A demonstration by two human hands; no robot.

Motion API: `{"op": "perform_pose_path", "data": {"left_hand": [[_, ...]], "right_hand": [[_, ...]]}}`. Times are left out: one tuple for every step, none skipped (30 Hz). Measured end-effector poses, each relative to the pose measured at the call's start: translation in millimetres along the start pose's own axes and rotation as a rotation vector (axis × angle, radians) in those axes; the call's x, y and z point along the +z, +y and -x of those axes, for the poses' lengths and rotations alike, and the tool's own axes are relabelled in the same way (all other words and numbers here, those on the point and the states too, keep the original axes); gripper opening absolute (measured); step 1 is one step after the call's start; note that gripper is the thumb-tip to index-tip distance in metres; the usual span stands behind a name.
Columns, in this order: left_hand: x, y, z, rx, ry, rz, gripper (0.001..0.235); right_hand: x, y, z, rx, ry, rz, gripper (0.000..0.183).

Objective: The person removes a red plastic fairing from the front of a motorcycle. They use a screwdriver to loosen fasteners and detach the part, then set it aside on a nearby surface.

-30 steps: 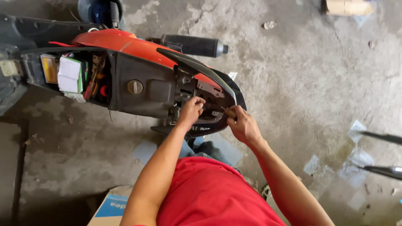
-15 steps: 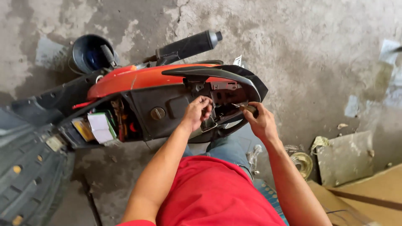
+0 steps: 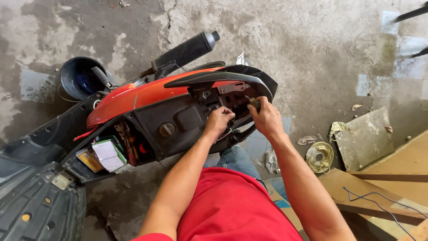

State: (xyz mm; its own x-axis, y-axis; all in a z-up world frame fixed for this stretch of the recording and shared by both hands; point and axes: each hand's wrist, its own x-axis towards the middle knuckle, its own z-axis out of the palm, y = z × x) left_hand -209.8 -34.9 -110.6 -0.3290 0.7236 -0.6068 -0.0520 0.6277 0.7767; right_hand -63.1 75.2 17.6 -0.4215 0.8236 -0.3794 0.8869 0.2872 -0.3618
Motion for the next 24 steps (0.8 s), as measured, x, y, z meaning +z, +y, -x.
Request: {"op": "perform_pose_path", "data": {"left_hand": [[2,6,-2,0.002,-0.005,0.003,0.017],[4,13,-4,0.039,0.0,-0.025,0.016],[6,19,-6,0.075,0.006,-0.053,0.015],[6,27,-6,0.075,0.003,-0.051,0.015],[5,35,-6,0.074,0.015,-0.065,0.016],[5,43,-6,0.075,0.028,-0.081,0.016],[6,44,-11,0.075,0.027,-0.081,0.016],[8,45,-14,0.063,0.032,-0.1,0.016],[11,47,-16,0.051,0.037,-0.119,0.016],[10,50,-17,0.053,0.034,-0.123,0.016],[10,53,-18,0.058,0.037,-0.137,0.017],[11,54,-18,0.059,0.038,-0.149,0.018],[9,58,-16,0.057,0.032,-0.152,0.018],[7,62,-15,0.06,0.04,-0.177,0.019],[5,67,-15,0.063,0.049,-0.202,0.02],[5,68,-17,0.06,0.043,-0.203,0.02],[3,70,-20,0.082,0.033,-0.262,0.024],[1,73,-24,0.107,0.027,-0.319,0.027],[0,76,-26,0.107,0.025,-0.321,0.027],[-2,79,-27,0.164,0.031,-0.384,0.03],[-4,82,-29,0.221,0.037,-0.447,0.033],[-3,80,-35,0.225,0.034,-0.447,0.033],[-2,78,-42,0.273,0.034,-0.542,0.033],[1,75,-46,0.321,0.031,-0.638,0.034]], "right_hand": [[4,1,-2,0.004,0.003,0.004,0.039],[7,3,-5,-0.019,0.034,0.024,0.039],[10,4,-9,-0.041,0.065,0.043,0.039],[10,1,-9,-0.039,0.064,0.045,0.039],[10,-1,-9,-0.033,0.07,0.036,0.039],[11,-3,-11,-0.029,0.077,0.026,0.039],[15,0,-16,-0.028,0.077,0.026,0.039],[20,4,-20,-0.034,0.083,0.029,0.039],[24,8,-24,-0.04,0.088,0.031,0.04],[26,8,-26,-0.036,0.091,0.028,0.04],[28,8,-28,-0.047,0.104,0.04,0.04],[30,9,-29,-0.055,0.113,0.054,0.041],[33,9,-29,-0.048,0.112,0.052,0.041],[34,9,-29,-0.048,0.112,0.052,0.04],[36,10,-29,-0.047,0.111,0.052,0.04],[39,11,-30,-0.041,0.109,0.052,0.04],[44,11,-31,-0.023,0.118,0.074,0.041],[47,11,-34,-0.008,0.131,0.096,0.042],[48,10,-34,-0.006,0.131,0.096,0.042],[50,10,-34,0.015,0.137,0.104,0.044],[51,9,-35,0.036,0.143,0.113,0.046],[52,8,-35,0.039,0.146,0.113,0.046],[53,7,-36,0.057,0.148,0.104,0.048],[54,7,-34,0.079,0.147,0.094,0.049]]}}
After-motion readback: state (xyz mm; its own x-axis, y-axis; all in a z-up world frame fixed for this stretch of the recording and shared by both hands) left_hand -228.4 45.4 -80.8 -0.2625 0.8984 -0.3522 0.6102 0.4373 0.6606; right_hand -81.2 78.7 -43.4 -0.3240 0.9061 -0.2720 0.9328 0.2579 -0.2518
